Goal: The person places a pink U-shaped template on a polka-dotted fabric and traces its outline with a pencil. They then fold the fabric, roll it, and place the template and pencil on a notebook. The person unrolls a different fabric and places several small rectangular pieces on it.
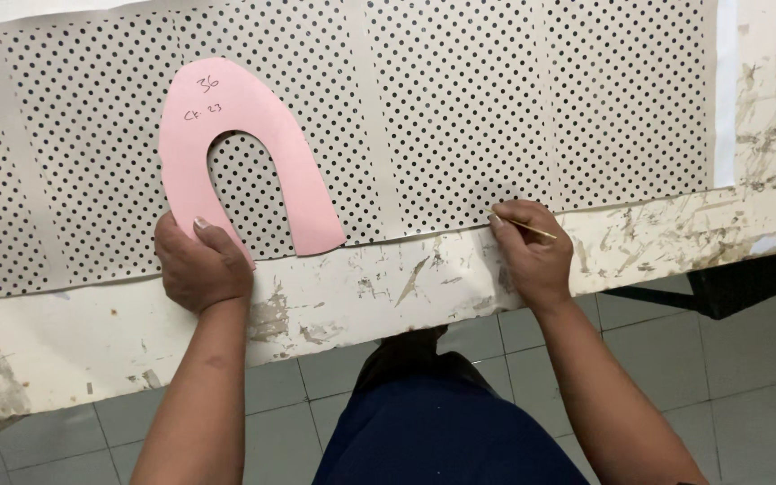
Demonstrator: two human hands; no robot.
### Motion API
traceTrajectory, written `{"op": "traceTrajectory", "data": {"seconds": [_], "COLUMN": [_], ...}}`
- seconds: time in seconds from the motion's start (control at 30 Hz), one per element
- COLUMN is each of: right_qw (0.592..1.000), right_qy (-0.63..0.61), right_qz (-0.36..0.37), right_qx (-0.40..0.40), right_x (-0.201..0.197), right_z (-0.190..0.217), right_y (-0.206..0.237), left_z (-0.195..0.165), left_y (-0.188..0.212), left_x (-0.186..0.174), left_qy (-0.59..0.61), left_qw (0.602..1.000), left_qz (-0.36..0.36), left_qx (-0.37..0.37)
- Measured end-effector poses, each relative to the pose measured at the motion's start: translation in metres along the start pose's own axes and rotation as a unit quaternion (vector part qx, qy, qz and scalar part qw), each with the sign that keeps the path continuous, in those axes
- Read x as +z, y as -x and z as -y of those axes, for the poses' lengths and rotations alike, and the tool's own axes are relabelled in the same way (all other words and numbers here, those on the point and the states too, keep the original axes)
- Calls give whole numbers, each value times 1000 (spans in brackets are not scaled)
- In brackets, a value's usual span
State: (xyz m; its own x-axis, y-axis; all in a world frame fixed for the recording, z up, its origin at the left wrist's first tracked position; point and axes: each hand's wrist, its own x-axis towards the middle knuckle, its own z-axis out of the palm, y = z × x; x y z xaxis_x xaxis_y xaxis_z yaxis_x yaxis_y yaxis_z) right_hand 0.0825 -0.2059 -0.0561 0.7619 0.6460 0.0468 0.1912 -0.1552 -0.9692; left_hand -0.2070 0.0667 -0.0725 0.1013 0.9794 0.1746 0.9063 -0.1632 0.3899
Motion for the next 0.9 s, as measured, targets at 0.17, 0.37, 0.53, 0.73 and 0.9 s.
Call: {"op": "traceTrajectory", "data": {"seconds": [0.17,0.37,0.53,0.73,0.9], "right_qw": [998,998,998,999,999], "right_qy": [-45,-34,-29,-29,-28], "right_qz": [-41,-54,-54,-26,-16], "right_qx": [25,21,14,-14,-27], "right_x": [13,16,18,15,14], "right_z": [-11,-16,-16,-18,-20], "right_y": [4,5,5,6,7], "left_z": [2,3,4,5,5], "left_y": [1,1,1,2,1], "left_x": [-1,0,1,2,2], "left_qy": [6,5,-4,-3,-6], "left_qw": [1000,1000,1000,1000,1000], "left_qz": [18,12,6,6,10], "left_qx": [-7,5,10,13,8]}}
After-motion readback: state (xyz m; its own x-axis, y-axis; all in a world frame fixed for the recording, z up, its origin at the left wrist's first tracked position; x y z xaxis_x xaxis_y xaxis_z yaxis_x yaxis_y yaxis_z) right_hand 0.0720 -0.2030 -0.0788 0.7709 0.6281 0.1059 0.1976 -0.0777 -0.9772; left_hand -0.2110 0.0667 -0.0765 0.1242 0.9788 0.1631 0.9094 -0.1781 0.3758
